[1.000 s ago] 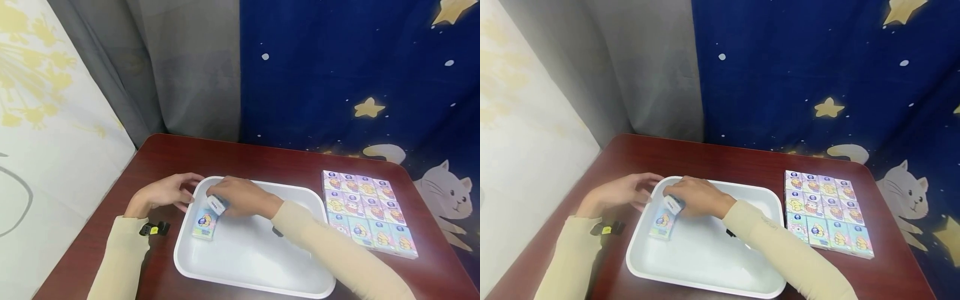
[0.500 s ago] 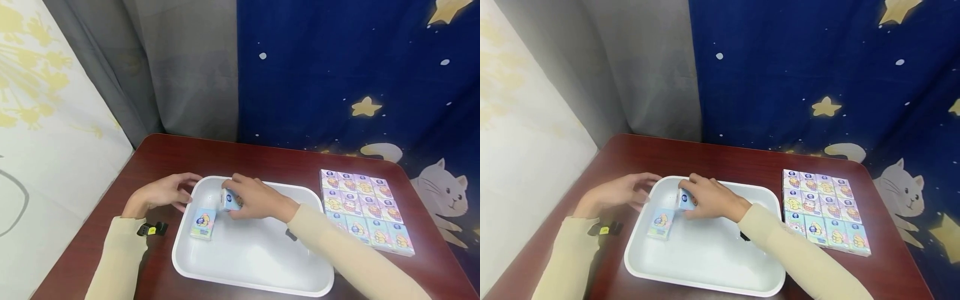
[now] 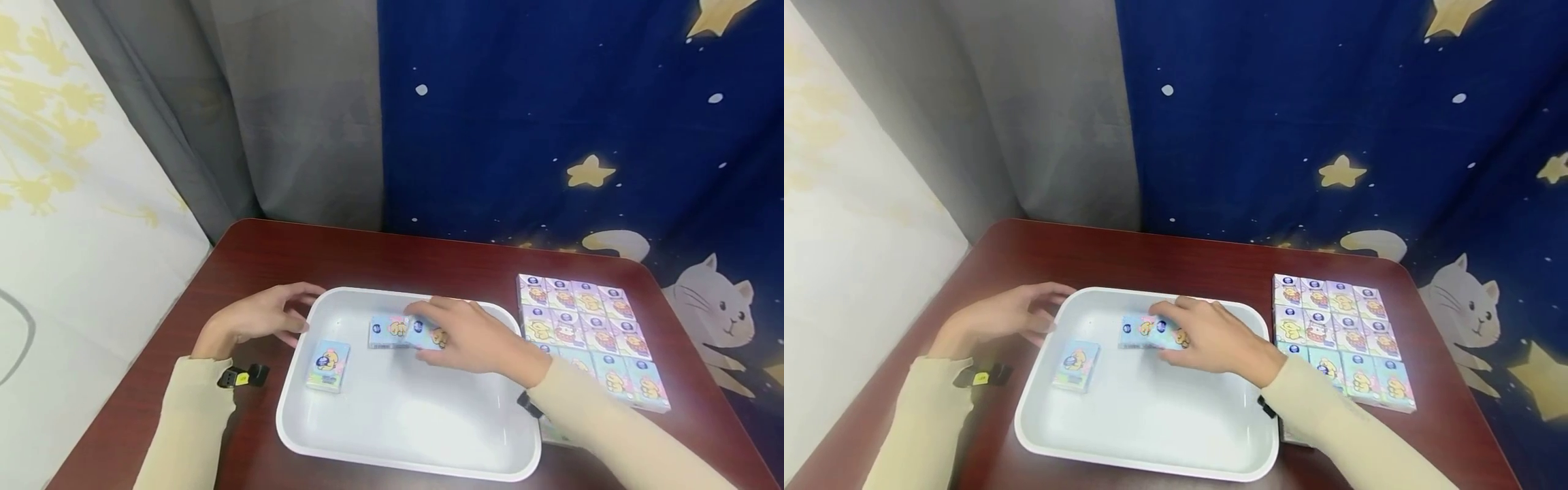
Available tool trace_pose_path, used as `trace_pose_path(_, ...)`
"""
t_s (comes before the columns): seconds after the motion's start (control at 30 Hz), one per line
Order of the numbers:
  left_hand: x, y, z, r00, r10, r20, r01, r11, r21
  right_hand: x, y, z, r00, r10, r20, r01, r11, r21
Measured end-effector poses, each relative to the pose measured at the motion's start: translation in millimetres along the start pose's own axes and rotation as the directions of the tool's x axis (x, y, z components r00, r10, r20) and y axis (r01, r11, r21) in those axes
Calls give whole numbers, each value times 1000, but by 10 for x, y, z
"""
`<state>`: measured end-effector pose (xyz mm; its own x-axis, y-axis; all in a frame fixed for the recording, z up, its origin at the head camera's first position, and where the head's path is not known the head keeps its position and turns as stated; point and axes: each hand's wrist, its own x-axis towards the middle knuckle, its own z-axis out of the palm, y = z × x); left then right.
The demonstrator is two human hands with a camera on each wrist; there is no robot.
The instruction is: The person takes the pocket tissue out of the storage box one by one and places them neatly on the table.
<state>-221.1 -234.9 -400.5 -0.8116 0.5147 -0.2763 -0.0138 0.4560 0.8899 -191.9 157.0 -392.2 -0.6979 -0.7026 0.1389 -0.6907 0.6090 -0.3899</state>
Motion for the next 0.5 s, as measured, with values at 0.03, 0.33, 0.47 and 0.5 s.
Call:
trace_pose_path(0.03, 0, 0, 0, 1000, -2, 1, 2, 1000, -1, -59, 21, -26, 1000, 0, -9, 0, 1000, -4)
trace_pose_path(0.33, -9, -5, -16, 1000, 0, 0, 0, 1000, 5, -627, 209, -307, 983, 182, -23, -178, 976, 125)
trace_pose_path(0.47, -17, -13, -17, 1000, 11, 11, -11, 1000, 3, -896, 294, -427, 949, 314, -20, -304, 933, 190)
trace_pose_path(0.5, -19, -15, -20, 1000, 13, 13, -13, 1000, 1, -962, 316, -451, 937, 348, -14, -338, 918, 209)
